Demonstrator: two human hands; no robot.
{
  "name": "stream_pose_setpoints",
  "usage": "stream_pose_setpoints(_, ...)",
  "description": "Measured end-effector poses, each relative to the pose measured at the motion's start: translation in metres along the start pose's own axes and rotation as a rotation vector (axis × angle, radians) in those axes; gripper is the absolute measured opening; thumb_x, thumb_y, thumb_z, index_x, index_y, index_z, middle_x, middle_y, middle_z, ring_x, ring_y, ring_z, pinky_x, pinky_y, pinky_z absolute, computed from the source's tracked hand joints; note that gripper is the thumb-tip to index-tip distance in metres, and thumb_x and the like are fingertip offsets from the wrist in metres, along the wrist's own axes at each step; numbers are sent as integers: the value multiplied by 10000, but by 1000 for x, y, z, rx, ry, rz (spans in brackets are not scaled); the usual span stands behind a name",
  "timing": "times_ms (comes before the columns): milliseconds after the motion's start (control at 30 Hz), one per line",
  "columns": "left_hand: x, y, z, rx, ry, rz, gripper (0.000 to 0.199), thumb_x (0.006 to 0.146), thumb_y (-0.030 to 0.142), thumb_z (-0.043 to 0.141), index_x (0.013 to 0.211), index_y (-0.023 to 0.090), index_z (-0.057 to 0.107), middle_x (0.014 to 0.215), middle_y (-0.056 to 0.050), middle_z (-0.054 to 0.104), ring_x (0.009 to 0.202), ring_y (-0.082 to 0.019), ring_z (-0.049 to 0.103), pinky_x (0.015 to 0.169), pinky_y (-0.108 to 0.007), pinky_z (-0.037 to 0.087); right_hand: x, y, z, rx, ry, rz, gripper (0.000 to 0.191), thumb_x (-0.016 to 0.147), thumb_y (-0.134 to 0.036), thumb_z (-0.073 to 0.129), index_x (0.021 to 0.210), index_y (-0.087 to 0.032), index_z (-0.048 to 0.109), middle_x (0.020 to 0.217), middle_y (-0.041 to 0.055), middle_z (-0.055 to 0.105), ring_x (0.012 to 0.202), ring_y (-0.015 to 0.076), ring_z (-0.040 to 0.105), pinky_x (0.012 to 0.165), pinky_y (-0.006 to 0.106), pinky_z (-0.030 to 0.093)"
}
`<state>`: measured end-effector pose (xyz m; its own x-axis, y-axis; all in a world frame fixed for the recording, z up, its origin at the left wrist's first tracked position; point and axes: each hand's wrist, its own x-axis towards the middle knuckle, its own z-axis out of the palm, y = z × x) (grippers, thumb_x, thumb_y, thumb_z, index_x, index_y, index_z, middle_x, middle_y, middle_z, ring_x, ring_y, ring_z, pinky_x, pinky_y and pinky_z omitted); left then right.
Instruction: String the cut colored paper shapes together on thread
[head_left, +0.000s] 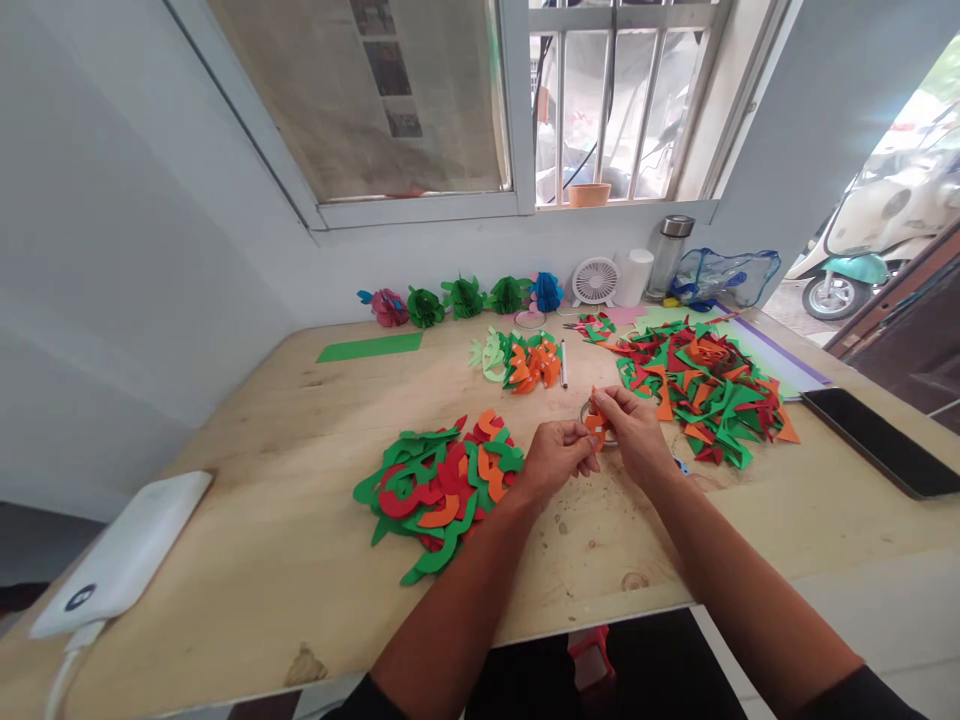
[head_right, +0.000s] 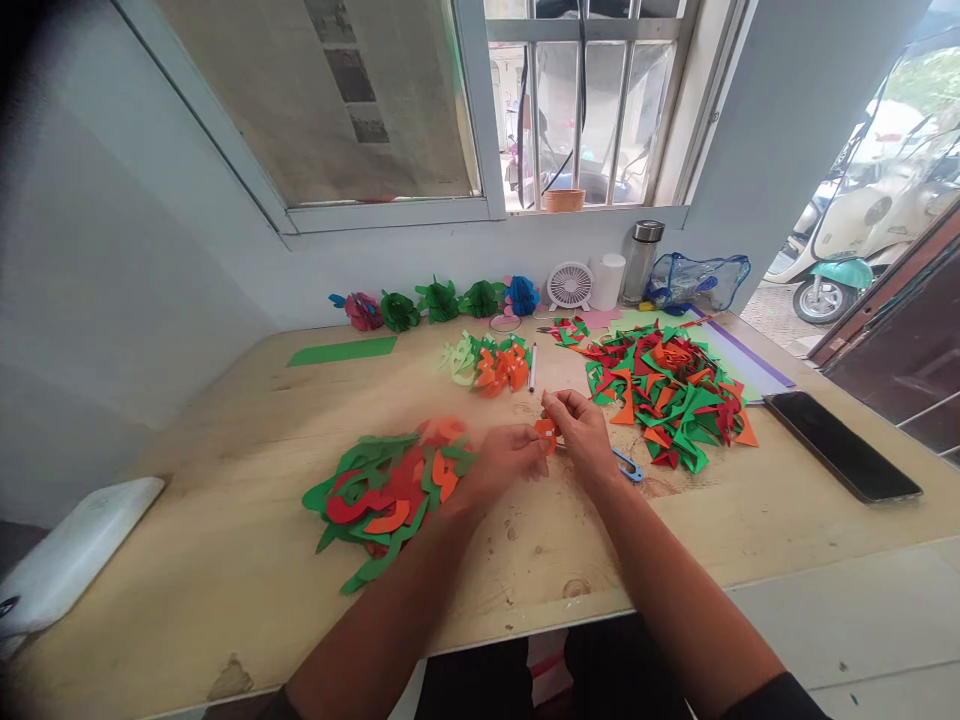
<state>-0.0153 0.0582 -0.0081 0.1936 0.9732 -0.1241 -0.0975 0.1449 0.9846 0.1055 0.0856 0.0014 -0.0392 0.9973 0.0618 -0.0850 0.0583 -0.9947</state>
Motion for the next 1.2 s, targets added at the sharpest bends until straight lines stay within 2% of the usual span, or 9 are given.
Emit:
stream_pose_setpoints(100, 1, 2, 0, -42, 50, 23, 357, 614, 494, 705, 607, 155, 594, 461, -15, 594, 389, -80, 479, 418, -200, 338, -1, 0, 0, -38, -80, -2, 366, 698, -532, 650, 638, -185, 553, 576, -33, 508, 520, 95, 420, 500, 234, 334)
stream_pose_setpoints(267, 2, 3, -1, -95, 110, 27, 324, 633, 457, 690, 608, 151, 583, 476, -14, 600, 395, -80, 486, 426, -203, 345, -1, -2, -1, -81, -16, -50, 411, 738, -576, 587, 607, -188, 551, 578, -12, 517, 543, 108, 434, 509, 238, 352)
stream_pose_setpoints(467, 4, -2, -1, -136, 134, 31, 275, 678, 414, 656, 646, 147, 596, 505, -9, 609, 407, -76, 504, 432, -196, 357, 0, 1, -3, -188, -151, -25, 368, 681, -537, 652, 639, -183, 560, 591, -17, 514, 553, 114, 429, 537, 257, 350)
stream_pose_setpoints(667, 8, -9, -3, -102, 123, 12, 267, 736, 391, 600, 645, 142, 571, 532, -18, 620, 393, -71, 518, 387, -175, 341, 4, 7, -7, -266, -46, -89, 354, 695, -525, 639, 656, -180, 571, 598, -18, 512, 549, 110, 412, 526, 252, 328)
stream_pose_setpoints(867, 8, -11, -3, -92, 110, 47, 284, 753, 385, 599, 622, 135, 569, 507, -12, 603, 378, -62, 502, 365, -161, 321, 3, 9, -7, -209, -40, -86, 366, 682, -527, 664, 628, -180, 562, 533, -35, 469, 497, 92, 389, 474, 230, 306)
stream_pose_setpoints(967, 9, -11, -2, -104, 119, 23, 266, 768, 393, 580, 703, 136, 595, 502, 1, 589, 365, -66, 487, 350, -164, 313, 4, 11, -9, -191, -27, -39, 348, 681, -513, 678, 651, -181, 578, 520, -42, 466, 475, 88, 382, 448, 223, 294)
stream_pose_setpoints(1067, 11, -12, -1, -70, 221, 49, 259, 784, 399, 558, 801, 144, 598, 483, 25, 562, 347, -66, 452, 355, -171, 314, 8, 14, -12, -170, 22, -3, 353, 642, -519, 709, 671, -188, 589, 518, -48, 474, 465, 88, 386, 445, 221, 296)
stream_pose_setpoints(1200, 8, -9, -2, 30, 424, 245, 254, 836, 381, 485, 735, 162, 566, 496, 26, 540, 409, -75, 462, 435, -183, 352, 15, 9, -12, -180, 46, -11, 374, 624, -533, 716, 689, -181, 607, 523, -35, 494, 476, 92, 394, 446, 224, 293)
